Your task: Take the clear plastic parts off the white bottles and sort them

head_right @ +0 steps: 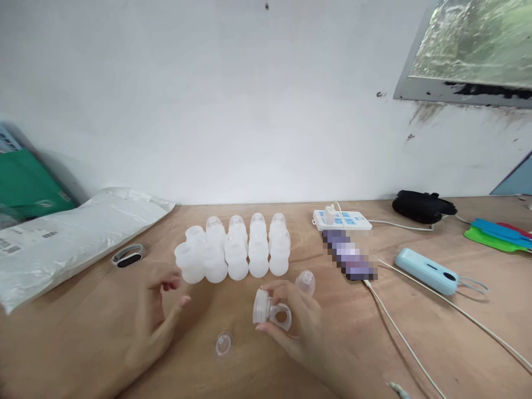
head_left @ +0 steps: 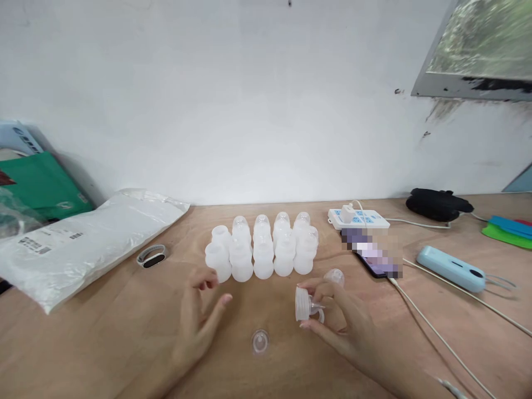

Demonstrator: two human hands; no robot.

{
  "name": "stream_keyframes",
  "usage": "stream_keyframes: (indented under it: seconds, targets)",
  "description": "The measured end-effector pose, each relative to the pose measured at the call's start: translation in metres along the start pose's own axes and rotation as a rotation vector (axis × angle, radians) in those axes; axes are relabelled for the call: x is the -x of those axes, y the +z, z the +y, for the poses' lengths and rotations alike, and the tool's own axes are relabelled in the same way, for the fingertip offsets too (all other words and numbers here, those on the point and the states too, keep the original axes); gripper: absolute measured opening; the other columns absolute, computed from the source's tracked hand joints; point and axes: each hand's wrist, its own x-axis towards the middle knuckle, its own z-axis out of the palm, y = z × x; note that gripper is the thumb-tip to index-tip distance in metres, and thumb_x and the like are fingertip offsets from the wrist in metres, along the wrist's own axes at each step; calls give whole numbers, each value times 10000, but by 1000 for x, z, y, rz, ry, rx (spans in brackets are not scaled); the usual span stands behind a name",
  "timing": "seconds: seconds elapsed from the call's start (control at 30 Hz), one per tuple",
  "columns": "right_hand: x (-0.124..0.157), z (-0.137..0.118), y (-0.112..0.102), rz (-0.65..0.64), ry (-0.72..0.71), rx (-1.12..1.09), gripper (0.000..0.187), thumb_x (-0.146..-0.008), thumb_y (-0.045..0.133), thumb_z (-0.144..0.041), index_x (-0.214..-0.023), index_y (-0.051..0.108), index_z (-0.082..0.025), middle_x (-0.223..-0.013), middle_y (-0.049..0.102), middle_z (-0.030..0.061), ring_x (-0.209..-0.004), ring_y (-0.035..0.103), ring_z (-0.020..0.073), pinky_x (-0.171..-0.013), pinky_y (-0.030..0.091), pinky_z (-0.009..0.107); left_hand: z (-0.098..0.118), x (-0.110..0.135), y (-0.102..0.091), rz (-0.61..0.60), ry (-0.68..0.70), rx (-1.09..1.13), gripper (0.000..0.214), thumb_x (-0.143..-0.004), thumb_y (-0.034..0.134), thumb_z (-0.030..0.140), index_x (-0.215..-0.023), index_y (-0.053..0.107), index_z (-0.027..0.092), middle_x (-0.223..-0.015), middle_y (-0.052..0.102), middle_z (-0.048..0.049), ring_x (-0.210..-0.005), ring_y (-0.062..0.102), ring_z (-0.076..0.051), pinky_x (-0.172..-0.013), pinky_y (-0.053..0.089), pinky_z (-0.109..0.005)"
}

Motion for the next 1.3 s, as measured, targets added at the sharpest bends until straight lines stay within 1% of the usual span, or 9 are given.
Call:
stream_keyframes:
  seconds: [0.07,0.13,0.3,0.5,0.73,0.83,1.0,1.13,1.3]
  targets:
    - [1,-3,2,-15,-28,-31,165,-955,622,-363,-1054,566,-244,-938,753,64,-820,760,208,-686,635,287,25,7,5,-218,-26,159,46,-924,529,266,-956,558,250,-881,554,-22,-815,533,-215,-752,446,-322]
    - [3,-5,3,-7,-48,-62,164,-962,613,-361,-1065,584,-237,-1008,757,87,-850,762,204,-715,641,278,48,10,15,-403,-152,315,154,-942,523,314,-888,641,230,-848,582,-33,-801,547,-211,-733,434,-311]
    - [7,-6,4,-25,-95,-47,149,-990,564,-308,-1082,626,-208,-1120,730,130,-978,745,212,-862,630,301,75,4,43,-631,-530,676,366,-842,621,518,-714,683,180,-677,570,-13,-675,510,-177,-680,393,-292]
    - [7,-4,7,-52,-188,19,181,-1026,479,-243,-1094,633,-177,-1105,702,143,-988,730,194,-841,631,269,71,3,52,-706,-752,738,554,-671,707,705,-593,624,163,-558,478,32,-544,356,-111,-558,270,-256]
    - [9,-5,8,-91,-201,18,139,-1003,500,-182,-1082,612,-205,-1102,694,116,-974,722,195,-827,627,291,78,-6,45,-773,-723,701,455,-695,732,582,-575,655,151,-568,526,14,-571,398,-119,-553,274,-251]
    - [7,-8,5,-107,-131,-48,150,-951,592,-211,-1101,574,-216,-1032,703,85,-907,723,193,-786,624,285,81,-5,44,-768,-724,698,366,-723,709,513,-623,671,163,-566,524,28,-564,386,-119,-549,273,-248]
    - [4,-13,3,-145,6,-137,386,-813,706,-183,-1157,543,-248,-904,691,19,-811,700,182,-664,599,237,83,-1,43,-807,-757,736,295,-729,682,454,-657,635,171,-590,519,42,-576,401,-118,-572,300,-246]
    - [6,-10,4,-164,34,-252,420,-758,720,-158,-1154,629,-267,-910,659,23,-796,657,178,-636,564,240,89,-4,38,-827,-737,800,275,-764,663,421,-646,597,181,-617,536,43,-598,448,-120,-615,353,-248]
    - [12,-5,8,-181,194,-462,375,-774,777,-273,-1136,679,-272,-893,633,22,-775,627,170,-685,550,282,95,-9,32,-868,-731,871,309,-764,692,428,-613,562,191,-578,517,54,-589,489,-123,-648,406,-254]
